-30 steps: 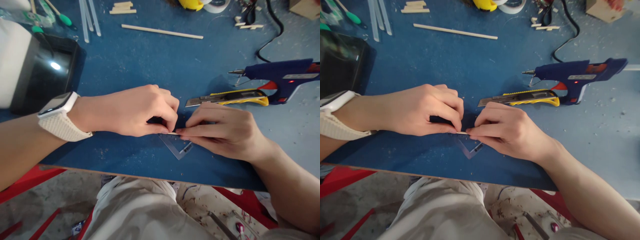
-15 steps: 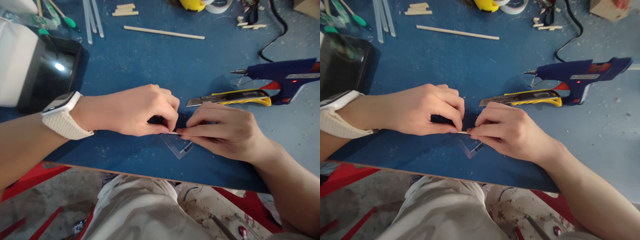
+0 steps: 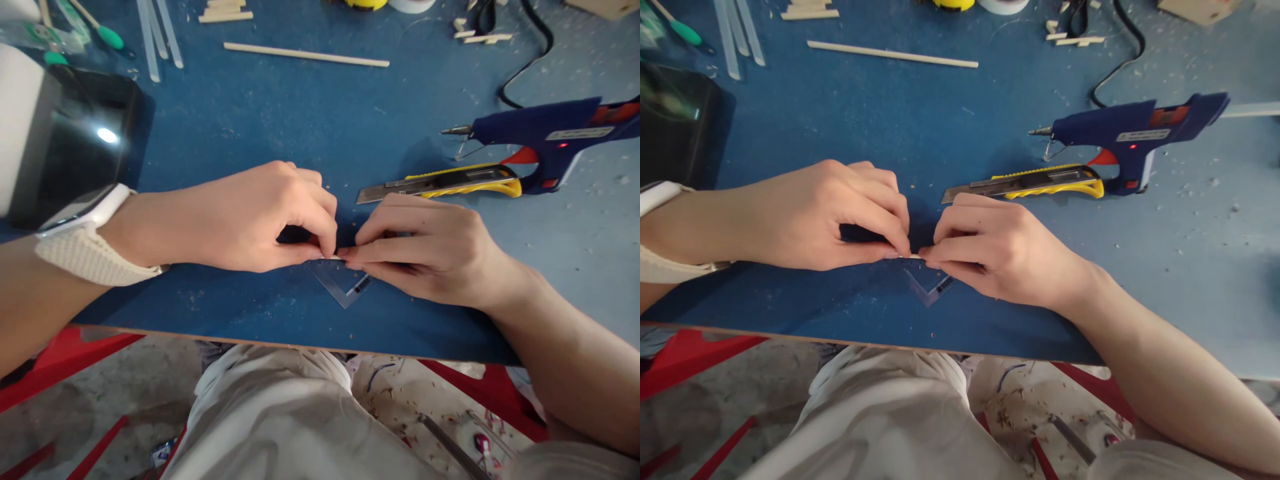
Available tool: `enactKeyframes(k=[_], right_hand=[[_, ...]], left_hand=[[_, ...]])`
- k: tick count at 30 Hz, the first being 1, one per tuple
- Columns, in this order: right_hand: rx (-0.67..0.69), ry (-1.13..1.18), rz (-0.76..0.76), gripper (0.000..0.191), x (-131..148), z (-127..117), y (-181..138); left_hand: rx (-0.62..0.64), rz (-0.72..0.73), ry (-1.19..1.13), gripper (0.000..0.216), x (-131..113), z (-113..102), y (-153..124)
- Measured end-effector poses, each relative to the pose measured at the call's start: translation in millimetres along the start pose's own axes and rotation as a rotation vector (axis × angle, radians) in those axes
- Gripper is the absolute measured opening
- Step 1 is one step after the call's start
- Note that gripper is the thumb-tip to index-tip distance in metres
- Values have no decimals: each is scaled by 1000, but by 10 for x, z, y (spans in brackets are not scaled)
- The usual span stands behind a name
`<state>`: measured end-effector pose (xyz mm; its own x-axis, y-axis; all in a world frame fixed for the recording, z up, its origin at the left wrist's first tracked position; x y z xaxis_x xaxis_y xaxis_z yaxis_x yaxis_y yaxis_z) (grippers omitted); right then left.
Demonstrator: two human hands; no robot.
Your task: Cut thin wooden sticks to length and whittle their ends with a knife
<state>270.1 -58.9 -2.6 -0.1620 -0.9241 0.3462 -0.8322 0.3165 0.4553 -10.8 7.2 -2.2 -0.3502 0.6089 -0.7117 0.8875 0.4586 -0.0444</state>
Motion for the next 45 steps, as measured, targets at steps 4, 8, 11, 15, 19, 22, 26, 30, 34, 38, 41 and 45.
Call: enactKeyframes(k=[4, 8, 11, 15, 19, 22, 26, 30, 34, 38, 41, 45], right_hand=[[8, 4, 9, 11, -6, 6, -14], [-4, -12, 0, 15, -7, 12, -17], [-8, -16, -2, 17, -3, 16, -6], [-5, -7, -5, 16, 5, 15, 6], [0, -14, -5, 16, 6, 10, -10], [8, -10, 3, 12, 4, 13, -23], [-9, -1, 30, 13, 15, 14, -25], [-13, -2, 46, 16, 24, -1, -33], [-22, -11, 26, 10, 19, -21, -35], [7, -25, 20, 9, 5, -21, -26], [3, -23, 8, 11, -4, -25, -26], [8, -16, -7, 18, -12, -31, -35]], left_hand=[[2, -6, 16, 28, -5, 0, -4], [-12, -10, 40, 27, -32, 16, -16], [-34, -3, 53, 24, -69, 31, -38], [-54, 9, 96, 18, -121, 34, -71], [-32, 2, 166, 15, -152, 44, -73], [-29, 14, 247, 20, -170, 66, -67], [-54, 72, 306, 22, -194, 88, -86], [-57, 71, 304, 20, -198, 74, -105], [-55, 60, 284, 20, -189, 63, -93], [-47, 44, 295, 19, -203, 76, -68], [-44, -1, 271, 24, -207, 75, -55], [-21, -13, 163, 40, -142, 28, -41]])
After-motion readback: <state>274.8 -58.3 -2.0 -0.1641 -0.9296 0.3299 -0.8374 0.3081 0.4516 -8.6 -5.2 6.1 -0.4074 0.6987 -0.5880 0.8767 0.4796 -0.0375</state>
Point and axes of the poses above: each hand's wrist, its own y-axis towards the middle knuckle, its own z-axis out of the palm, x = y × z, the point moved 2 cm from there along y, towards the middle knuckle, and after that the axes turned 11 degrees about -z, right-handed, at the moved point
